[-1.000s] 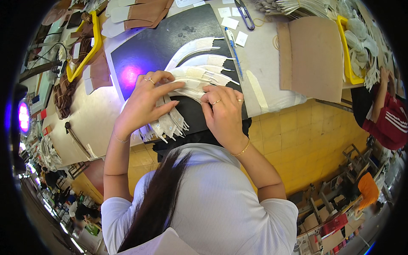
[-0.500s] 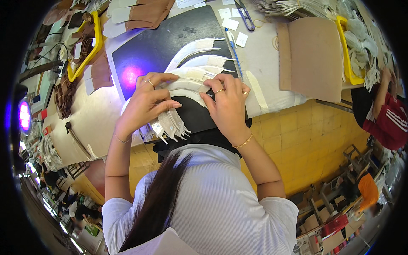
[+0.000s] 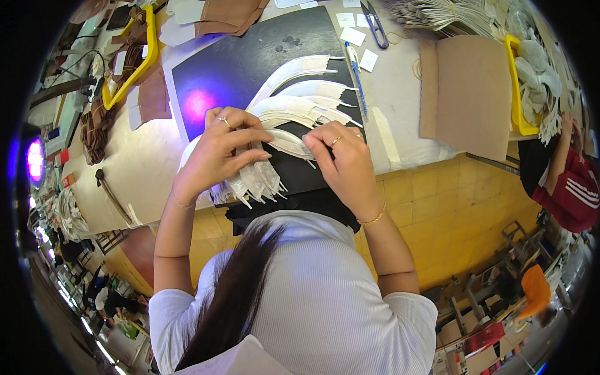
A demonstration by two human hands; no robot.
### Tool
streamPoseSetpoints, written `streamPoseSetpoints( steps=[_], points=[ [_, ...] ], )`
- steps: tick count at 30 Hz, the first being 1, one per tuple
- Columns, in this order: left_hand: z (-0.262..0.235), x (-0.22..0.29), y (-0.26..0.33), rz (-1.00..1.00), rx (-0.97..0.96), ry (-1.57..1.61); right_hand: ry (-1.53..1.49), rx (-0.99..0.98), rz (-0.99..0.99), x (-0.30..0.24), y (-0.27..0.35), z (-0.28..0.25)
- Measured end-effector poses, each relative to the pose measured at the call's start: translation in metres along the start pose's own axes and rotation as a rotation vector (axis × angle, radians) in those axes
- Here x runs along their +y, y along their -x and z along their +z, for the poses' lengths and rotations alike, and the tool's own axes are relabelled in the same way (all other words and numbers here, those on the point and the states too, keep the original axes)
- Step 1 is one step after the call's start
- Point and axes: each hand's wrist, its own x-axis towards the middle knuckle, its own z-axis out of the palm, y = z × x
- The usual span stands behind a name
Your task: The person walks through a workshop and then sits at a workbench to arrange white fabric strips on a black mat. They repeatedly pick up, fan out, and reposition the strips by hand to form a layered pattern.
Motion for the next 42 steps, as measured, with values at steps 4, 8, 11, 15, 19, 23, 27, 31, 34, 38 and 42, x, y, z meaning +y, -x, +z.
streamPoseSetpoints(
  steps=[4,8,11,15,19,23,27,31,34,38,42],
  points=[
    [0.001,-0.001,0.0,0.026,0.014,-0.016,-0.029,0.012,0.083,0.002,0.0,0.002],
    [0.002,-0.002,0.001,0.04,0.018,-0.048,0.043,-0.054,0.041,-0.004,-0.003,0.001],
    [0.003,0.0,0.0,0.028,0.036,-0.048,0.04,-0.073,0.055,-0.005,-0.004,0.003],
    [0.003,-0.003,0.0,0.055,0.01,-0.066,-0.019,-0.122,0.084,-0.007,-0.004,0.001],
    [0.006,-0.004,0.001,0.08,0.001,-0.124,-0.079,-0.114,0.131,-0.013,-0.004,0.0],
    [0.007,-0.001,0.0,0.059,0.005,-0.152,0.03,-0.061,0.022,-0.006,0.001,0.002],
    [0.005,0.001,-0.001,0.043,-0.027,-0.176,0.209,0.04,-0.147,0.005,0.009,0.014],
    [0.005,0.004,-0.004,0.026,-0.058,-0.2,0.329,0.132,-0.31,0.01,0.015,0.023],
    [0.005,0.006,-0.004,0.015,-0.08,-0.231,0.336,0.137,-0.333,0.004,0.017,0.026],
    [0.006,0.008,-0.003,0.014,-0.073,-0.265,0.326,0.152,-0.293,0.004,0.018,0.029],
    [0.007,0.007,-0.002,0.015,-0.074,-0.264,0.27,0.134,-0.191,0.002,0.019,0.028]
  ],
)
